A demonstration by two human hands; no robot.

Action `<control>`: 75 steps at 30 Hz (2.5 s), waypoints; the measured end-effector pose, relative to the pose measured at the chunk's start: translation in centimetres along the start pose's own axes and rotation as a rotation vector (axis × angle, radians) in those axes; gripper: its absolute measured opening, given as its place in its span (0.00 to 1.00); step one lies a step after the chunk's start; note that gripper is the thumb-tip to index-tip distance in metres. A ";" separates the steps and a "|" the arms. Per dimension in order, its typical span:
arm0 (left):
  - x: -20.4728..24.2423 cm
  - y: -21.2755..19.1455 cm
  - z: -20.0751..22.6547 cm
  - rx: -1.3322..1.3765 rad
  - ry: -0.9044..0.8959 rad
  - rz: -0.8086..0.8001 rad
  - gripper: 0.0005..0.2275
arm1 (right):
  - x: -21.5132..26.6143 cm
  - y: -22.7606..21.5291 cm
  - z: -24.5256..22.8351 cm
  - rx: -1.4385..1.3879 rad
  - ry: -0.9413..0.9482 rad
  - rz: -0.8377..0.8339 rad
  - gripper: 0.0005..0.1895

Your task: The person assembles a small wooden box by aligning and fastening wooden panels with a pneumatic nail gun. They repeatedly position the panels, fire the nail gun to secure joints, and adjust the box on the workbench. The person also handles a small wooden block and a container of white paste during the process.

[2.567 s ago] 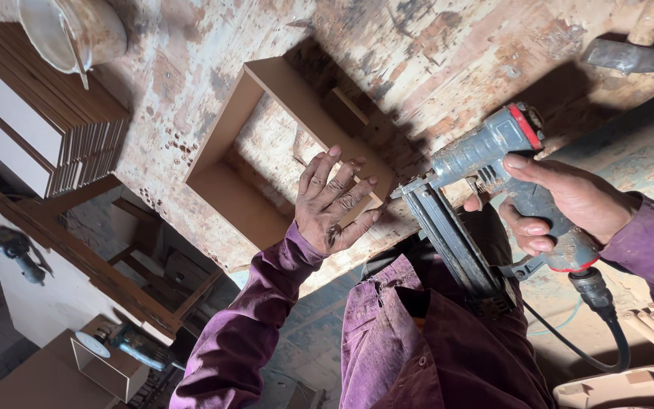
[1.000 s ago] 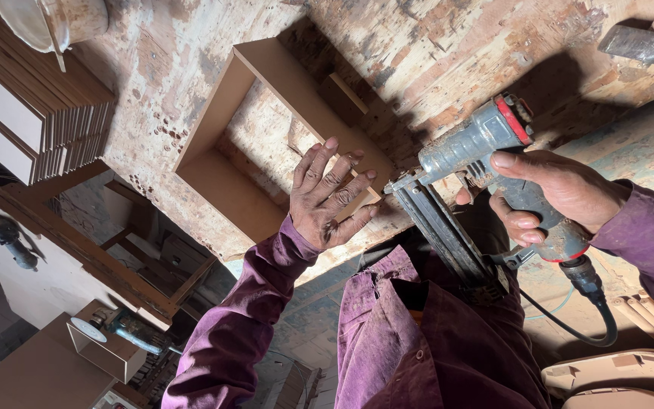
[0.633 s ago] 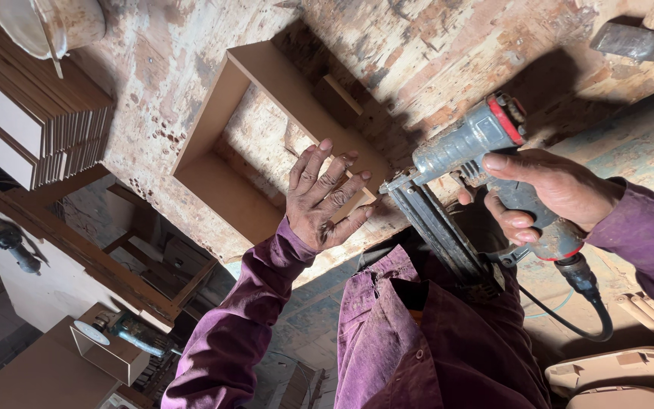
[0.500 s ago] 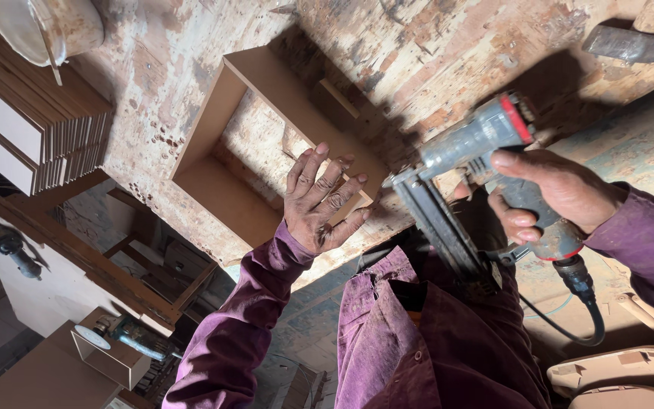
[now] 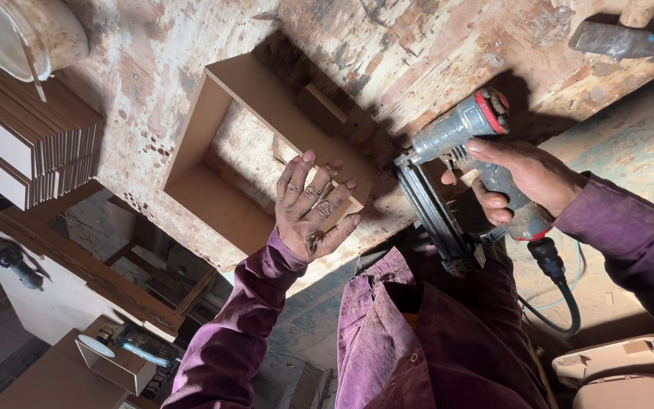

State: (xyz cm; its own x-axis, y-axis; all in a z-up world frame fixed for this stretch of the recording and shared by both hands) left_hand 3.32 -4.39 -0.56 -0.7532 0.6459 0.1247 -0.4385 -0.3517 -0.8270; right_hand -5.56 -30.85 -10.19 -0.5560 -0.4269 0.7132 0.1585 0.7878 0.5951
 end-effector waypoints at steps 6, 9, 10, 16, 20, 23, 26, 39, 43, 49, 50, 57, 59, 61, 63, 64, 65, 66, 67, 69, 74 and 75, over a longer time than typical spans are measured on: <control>-0.1 -0.1 0.1 0.003 -0.007 -0.002 0.22 | -0.6 0.4 -0.1 -0.015 0.049 -0.007 0.34; -0.2 -0.1 0.2 0.008 -0.006 0.000 0.22 | -0.7 0.6 -0.2 -0.033 0.054 -0.015 0.34; -0.2 -0.2 0.2 0.009 -0.005 0.001 0.22 | -0.7 0.6 -0.2 -0.041 0.055 -0.013 0.34; -0.3 -0.2 0.2 0.005 -0.012 0.002 0.21 | -0.7 0.7 -0.4 -0.003 0.040 -0.047 0.31; -0.3 -0.2 0.2 0.001 -0.011 -0.004 0.21 | -0.9 0.5 -0.2 -0.018 0.047 -0.038 0.32; -0.2 -0.2 0.2 0.004 -0.010 -0.007 0.21 | -1.1 0.3 -0.1 -0.006 0.026 -0.041 0.32; -0.2 -0.1 0.2 -0.003 -0.007 -0.008 0.21 | -0.8 0.2 -0.3 0.031 -0.007 -0.041 0.33; -0.3 -0.2 0.2 0.003 -0.003 -0.002 0.21 | 1.6 1.1 0.5 -0.078 0.072 -0.057 0.33; -0.2 -0.2 0.2 0.008 0.007 0.005 0.21 | 1.1 1.5 0.2 -0.098 0.055 -0.095 0.31; -0.3 -0.3 0.3 -0.003 0.003 0.006 0.20 | 1.0 1.6 -0.1 -0.094 0.059 -0.115 0.31; -0.3 -0.3 0.3 -0.001 0.003 0.006 0.20 | 1.0 1.4 0.0 -0.087 0.053 -0.112 0.31; -0.2 -0.2 0.1 -0.001 -0.008 -0.003 0.21 | 0.8 -0.4 1.8 -0.108 -0.067 -0.131 0.29; -0.1 0.0 0.1 0.002 -0.015 -0.007 0.21 | 1.9 -1.6 3.2 -0.156 -0.069 -0.044 0.31; -0.1 -0.1 0.1 -0.002 -0.016 -0.009 0.22 | 3.8 -3.0 4.9 -0.235 -0.038 0.104 0.34; -0.1 -0.1 0.0 0.006 -0.018 -0.014 0.22 | 7.2 -4.7 6.5 -0.268 0.002 0.230 0.33; -0.1 -0.1 0.0 0.012 -0.019 -0.017 0.23 | 9.1 -5.3 7.6 -0.287 0.026 0.293 0.32; -0.1 -0.1 0.0 0.009 -0.020 -0.011 0.23 | 10.6 -5.4 8.6 -0.307 -0.004 0.342 0.32; -0.1 -0.1 0.1 0.006 -0.021 -0.005 0.22 | 12.2 -5.7 9.6 -0.326 -0.035 0.390 0.31; -0.1 -0.1 0.1 0.006 -0.017 -0.001 0.22 | 13.5 -5.8 10.7 -0.347 -0.070 0.442 0.31; 0.0 0.0 0.1 -0.008 -0.024 -0.014 0.22 | 15.4 -5.9 13.5 -0.309 -0.068 0.582 0.31; -0.2 -0.2 0.7 0.009 0.003 0.016 0.23 | 19.5 -6.7 20.4 -0.054 0.111 0.949 0.29; -0.2 -0.2 0.8 0.003 -0.003 0.006 0.23 | 20.1 -6.6 21.5 -0.010 0.085 0.974 0.29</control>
State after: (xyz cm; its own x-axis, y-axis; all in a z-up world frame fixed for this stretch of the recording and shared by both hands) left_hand 3.13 -4.96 -0.01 -0.7571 0.6419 0.1216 -0.4355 -0.3571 -0.8263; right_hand -35.31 -35.09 -7.78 -0.1174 0.3774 0.9186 0.5241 0.8092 -0.2655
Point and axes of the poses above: each hand's wrist, its own x-axis away from the middle knuckle, its own y-axis out of the palm, z = x × y, the point moved 6 cm from there along -x, towards the middle knuckle, and after that the axes turned 14 degrees about -y, right-handed, at the moved point
